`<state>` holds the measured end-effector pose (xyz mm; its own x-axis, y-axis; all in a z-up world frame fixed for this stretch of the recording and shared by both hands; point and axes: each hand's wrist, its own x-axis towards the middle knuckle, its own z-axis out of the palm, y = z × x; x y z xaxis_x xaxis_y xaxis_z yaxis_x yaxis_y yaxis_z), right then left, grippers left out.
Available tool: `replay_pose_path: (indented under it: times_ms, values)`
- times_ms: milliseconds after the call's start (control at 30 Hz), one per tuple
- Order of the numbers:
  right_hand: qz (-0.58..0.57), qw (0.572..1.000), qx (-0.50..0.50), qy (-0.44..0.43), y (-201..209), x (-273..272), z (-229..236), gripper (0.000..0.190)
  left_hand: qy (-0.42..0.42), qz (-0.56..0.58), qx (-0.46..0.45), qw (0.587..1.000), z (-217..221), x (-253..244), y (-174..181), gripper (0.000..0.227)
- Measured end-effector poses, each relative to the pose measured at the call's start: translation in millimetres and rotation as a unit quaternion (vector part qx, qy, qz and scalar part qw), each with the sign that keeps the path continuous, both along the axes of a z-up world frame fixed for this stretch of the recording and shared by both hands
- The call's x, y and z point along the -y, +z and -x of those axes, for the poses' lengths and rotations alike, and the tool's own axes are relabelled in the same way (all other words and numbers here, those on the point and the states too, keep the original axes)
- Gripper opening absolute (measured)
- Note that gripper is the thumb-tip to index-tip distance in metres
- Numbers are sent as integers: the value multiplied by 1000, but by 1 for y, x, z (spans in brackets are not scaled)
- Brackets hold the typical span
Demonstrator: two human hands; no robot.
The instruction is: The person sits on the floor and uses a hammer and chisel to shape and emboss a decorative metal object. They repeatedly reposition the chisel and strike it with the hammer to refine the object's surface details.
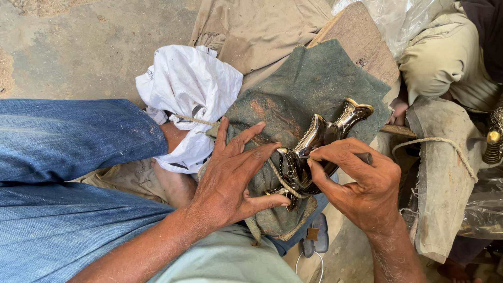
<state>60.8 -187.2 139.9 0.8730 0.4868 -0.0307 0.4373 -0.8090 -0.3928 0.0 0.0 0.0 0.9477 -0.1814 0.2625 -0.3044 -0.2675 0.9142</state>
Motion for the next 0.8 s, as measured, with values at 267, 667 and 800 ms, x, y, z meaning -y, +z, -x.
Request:
replay_pose_path:
  times_ms: [267, 667, 800]
  values:
    - [-49, 998, 35, 25, -6, 11, 12, 24, 1, -7, 11, 1000, 0, 0, 0, 91]
    - [-110, 990, 78, 27, -24, 25, 26, 26, 4, 4, 25, 1000, 1, -1, 0, 91]
    - [-107, 990, 85, 29, -24, 24, 26, 25, 2, -1, 21, 1000, 1, 0, -1, 93]
